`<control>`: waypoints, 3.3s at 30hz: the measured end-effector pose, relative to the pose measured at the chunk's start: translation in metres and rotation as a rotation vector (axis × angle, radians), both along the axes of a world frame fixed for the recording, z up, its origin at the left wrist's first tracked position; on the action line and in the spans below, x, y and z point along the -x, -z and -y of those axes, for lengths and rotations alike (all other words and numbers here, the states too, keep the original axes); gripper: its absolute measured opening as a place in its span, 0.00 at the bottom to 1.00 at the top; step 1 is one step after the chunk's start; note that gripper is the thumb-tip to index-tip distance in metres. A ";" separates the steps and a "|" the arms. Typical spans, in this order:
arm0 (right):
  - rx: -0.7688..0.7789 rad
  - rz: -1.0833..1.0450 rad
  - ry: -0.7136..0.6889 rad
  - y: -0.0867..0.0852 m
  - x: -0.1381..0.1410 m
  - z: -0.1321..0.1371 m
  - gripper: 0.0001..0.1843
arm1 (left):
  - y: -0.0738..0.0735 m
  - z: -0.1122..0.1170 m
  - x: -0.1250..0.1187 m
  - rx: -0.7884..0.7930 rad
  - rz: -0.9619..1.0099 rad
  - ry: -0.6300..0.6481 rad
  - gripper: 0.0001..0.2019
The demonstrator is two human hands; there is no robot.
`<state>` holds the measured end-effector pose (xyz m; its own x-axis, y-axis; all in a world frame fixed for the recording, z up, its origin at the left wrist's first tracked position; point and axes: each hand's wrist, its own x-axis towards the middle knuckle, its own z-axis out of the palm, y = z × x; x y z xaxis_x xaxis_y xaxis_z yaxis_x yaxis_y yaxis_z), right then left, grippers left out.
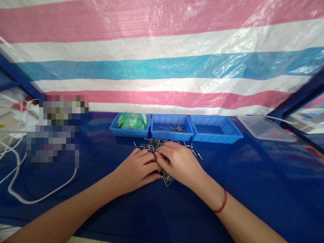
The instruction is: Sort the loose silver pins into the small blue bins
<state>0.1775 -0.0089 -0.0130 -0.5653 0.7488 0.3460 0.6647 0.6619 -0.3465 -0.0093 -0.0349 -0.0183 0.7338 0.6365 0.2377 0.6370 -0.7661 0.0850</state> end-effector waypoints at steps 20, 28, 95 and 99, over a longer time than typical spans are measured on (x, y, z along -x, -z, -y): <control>0.096 -0.138 -0.072 -0.009 0.000 0.002 0.15 | -0.009 -0.003 0.003 -0.007 0.155 -0.253 0.12; 0.223 -0.394 -0.022 -0.005 0.001 0.000 0.07 | -0.006 -0.005 0.005 0.191 0.488 -0.282 0.07; -0.204 -0.320 0.172 0.009 -0.007 -0.015 0.08 | -0.002 0.002 -0.004 0.123 0.054 0.057 0.06; -0.206 -0.324 0.161 0.008 -0.007 -0.015 0.09 | 0.000 0.002 -0.003 0.122 0.079 0.070 0.09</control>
